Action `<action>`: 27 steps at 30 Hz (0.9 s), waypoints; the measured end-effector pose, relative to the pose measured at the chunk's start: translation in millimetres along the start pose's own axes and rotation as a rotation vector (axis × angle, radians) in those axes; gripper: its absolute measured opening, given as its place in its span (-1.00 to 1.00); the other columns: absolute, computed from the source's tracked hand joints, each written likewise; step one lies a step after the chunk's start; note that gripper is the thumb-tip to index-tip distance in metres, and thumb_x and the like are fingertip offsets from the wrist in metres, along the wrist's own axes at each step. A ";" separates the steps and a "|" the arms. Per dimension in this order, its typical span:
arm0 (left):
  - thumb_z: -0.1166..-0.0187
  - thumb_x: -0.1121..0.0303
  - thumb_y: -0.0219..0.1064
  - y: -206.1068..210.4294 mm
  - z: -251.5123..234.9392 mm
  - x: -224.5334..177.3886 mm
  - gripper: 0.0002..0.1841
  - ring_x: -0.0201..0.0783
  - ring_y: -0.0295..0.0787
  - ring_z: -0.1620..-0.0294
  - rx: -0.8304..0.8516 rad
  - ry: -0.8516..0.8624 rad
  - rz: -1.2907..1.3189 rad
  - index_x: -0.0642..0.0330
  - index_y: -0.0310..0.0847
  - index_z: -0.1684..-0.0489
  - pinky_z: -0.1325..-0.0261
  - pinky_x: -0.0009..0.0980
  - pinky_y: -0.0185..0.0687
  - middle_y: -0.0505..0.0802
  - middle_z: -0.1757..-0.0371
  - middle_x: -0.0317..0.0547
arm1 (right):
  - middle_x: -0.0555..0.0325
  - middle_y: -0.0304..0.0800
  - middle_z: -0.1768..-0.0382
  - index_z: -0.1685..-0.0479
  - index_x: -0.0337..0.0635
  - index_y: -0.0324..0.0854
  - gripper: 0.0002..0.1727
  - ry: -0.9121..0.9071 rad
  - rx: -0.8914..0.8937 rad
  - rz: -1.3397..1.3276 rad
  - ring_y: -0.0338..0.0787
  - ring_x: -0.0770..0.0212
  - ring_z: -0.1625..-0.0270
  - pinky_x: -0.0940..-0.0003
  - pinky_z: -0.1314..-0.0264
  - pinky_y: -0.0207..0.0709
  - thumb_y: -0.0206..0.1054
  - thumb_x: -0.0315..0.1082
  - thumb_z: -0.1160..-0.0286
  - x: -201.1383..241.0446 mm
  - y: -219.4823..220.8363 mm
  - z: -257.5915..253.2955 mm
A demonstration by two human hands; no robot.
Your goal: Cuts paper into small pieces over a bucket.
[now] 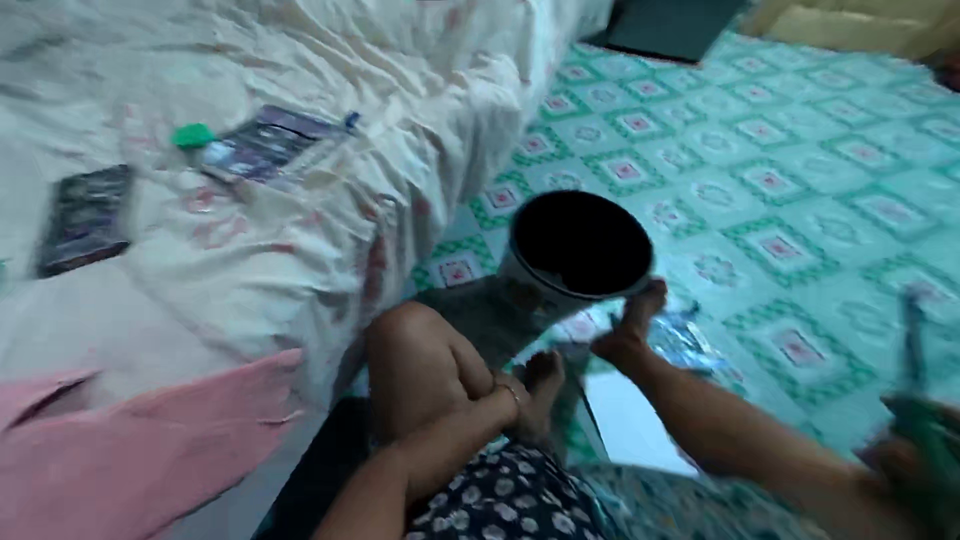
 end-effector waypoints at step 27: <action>-0.81 -0.11 0.01 32.7 -47.1 23.9 -0.27 0.41 0.61 -0.45 0.128 -0.328 0.067 0.50 0.40 -0.56 -0.47 0.32 0.44 0.67 -0.40 0.50 | -0.37 0.80 -0.09 -0.51 -0.33 0.49 -0.54 0.313 -0.456 0.313 0.80 -0.39 -0.13 -0.40 -0.21 0.52 0.23 -0.36 -0.69 -224.2 40.6 -118.1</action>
Point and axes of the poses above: each hand's wrist, its own z-axis away from the middle knuckle, its own y-axis out of the palm, x = y × z, the point moved 7 cm from there along -z, towards the middle knuckle
